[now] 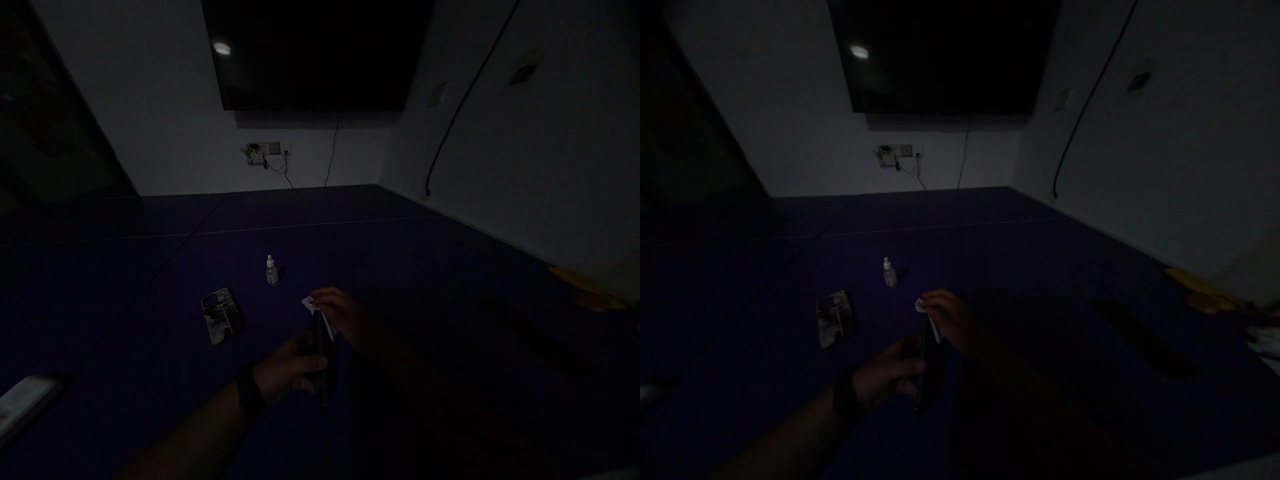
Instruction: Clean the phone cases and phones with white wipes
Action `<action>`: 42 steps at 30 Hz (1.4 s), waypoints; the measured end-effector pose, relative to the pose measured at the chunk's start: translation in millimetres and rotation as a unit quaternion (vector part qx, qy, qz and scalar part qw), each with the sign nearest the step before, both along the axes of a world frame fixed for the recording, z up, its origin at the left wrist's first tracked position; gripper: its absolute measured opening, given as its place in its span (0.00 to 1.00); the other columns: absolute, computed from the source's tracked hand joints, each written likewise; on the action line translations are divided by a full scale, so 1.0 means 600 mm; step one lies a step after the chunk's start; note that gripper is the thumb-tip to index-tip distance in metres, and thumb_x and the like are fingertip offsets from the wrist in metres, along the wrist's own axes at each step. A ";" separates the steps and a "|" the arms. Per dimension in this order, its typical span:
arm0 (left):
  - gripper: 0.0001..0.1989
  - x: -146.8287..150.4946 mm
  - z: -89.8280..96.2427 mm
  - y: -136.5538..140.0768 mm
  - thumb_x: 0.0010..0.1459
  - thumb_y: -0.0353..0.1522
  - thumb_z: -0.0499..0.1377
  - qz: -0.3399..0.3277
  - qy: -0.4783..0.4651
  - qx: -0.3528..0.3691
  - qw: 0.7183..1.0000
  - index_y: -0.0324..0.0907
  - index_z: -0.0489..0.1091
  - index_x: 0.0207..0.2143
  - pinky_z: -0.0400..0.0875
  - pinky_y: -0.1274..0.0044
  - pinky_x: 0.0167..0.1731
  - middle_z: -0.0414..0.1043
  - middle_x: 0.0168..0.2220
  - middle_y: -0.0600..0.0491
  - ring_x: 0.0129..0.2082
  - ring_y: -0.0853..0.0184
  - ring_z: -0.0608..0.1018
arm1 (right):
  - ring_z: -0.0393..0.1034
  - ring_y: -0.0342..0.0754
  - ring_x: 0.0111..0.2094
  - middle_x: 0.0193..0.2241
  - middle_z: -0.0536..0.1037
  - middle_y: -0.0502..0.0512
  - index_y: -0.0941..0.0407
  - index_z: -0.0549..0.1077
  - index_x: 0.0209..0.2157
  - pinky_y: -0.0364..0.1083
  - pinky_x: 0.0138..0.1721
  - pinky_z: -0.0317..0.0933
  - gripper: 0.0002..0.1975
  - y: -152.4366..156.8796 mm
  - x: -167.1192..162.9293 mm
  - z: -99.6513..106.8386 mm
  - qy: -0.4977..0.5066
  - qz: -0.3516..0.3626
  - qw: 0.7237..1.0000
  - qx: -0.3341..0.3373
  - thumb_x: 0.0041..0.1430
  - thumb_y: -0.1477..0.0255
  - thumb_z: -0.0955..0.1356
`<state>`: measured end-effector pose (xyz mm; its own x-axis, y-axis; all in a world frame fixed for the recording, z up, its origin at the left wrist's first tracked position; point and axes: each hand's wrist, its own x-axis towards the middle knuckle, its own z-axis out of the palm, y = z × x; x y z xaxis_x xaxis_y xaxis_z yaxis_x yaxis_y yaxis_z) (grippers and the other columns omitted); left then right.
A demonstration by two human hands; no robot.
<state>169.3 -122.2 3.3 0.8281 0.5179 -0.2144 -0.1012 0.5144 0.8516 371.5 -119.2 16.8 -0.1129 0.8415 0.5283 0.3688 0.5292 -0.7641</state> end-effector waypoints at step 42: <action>0.31 -0.004 -0.005 0.007 0.51 0.41 0.73 -0.012 -0.057 -0.022 0.998 0.41 0.67 0.53 0.76 0.69 0.41 0.72 0.45 0.46 0.43 0.62 0.78 | 0.77 0.46 0.48 0.52 0.80 0.55 0.50 0.69 0.58 0.49 0.46 0.67 0.21 -0.080 0.027 0.052 -0.312 0.101 0.926 0.186 0.66 0.77 0.62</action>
